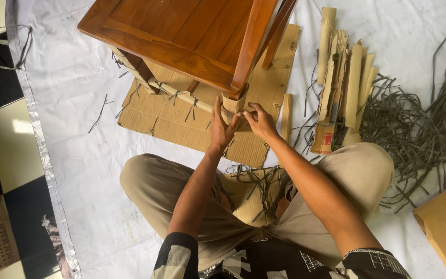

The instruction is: Tying black plastic straps to the base and legs of a wooden chair for packaging.

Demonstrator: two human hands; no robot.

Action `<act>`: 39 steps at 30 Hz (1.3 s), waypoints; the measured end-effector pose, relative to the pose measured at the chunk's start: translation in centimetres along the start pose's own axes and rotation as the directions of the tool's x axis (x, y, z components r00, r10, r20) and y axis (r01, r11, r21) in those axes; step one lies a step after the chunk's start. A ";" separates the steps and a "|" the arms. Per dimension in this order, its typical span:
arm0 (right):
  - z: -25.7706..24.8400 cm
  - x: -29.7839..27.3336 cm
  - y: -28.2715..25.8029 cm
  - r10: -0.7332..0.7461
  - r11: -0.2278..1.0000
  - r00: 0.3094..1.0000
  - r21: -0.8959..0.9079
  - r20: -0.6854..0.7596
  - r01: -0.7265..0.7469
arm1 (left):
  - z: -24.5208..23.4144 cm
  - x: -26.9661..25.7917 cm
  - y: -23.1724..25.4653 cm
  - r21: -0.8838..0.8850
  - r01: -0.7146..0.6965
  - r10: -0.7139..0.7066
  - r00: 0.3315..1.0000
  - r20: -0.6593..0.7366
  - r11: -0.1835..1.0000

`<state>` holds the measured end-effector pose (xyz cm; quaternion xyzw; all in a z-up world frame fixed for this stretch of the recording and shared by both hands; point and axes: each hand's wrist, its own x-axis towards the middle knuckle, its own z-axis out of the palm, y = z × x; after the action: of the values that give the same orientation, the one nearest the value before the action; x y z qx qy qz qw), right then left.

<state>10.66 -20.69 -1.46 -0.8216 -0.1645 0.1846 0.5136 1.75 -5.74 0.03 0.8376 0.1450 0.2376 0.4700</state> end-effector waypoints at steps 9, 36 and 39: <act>-0.4 -0.6 2.0 -0.034 0.999 0.999 0.043 0.014 0.033 | 1.1 -1.7 -1.5 -0.025 0.104 -0.105 0.993 -0.055 0.994; 3.9 -14.3 23.2 0.394 0.578 0.757 -0.781 0.521 0.237 | 6.3 -8.5 -8.7 0.617 -0.205 -0.378 0.632 0.676 0.760; 1.0 -14.0 13.6 0.355 0.640 0.779 -0.742 0.516 0.199 | 6.4 -8.5 -9.4 0.609 -0.217 -0.386 0.602 0.699 0.763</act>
<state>-1.03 -32.06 -12.28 -0.8567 -0.3475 0.3803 0.0242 -2.25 -9.42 -13.12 0.9512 0.0354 -0.2478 0.1804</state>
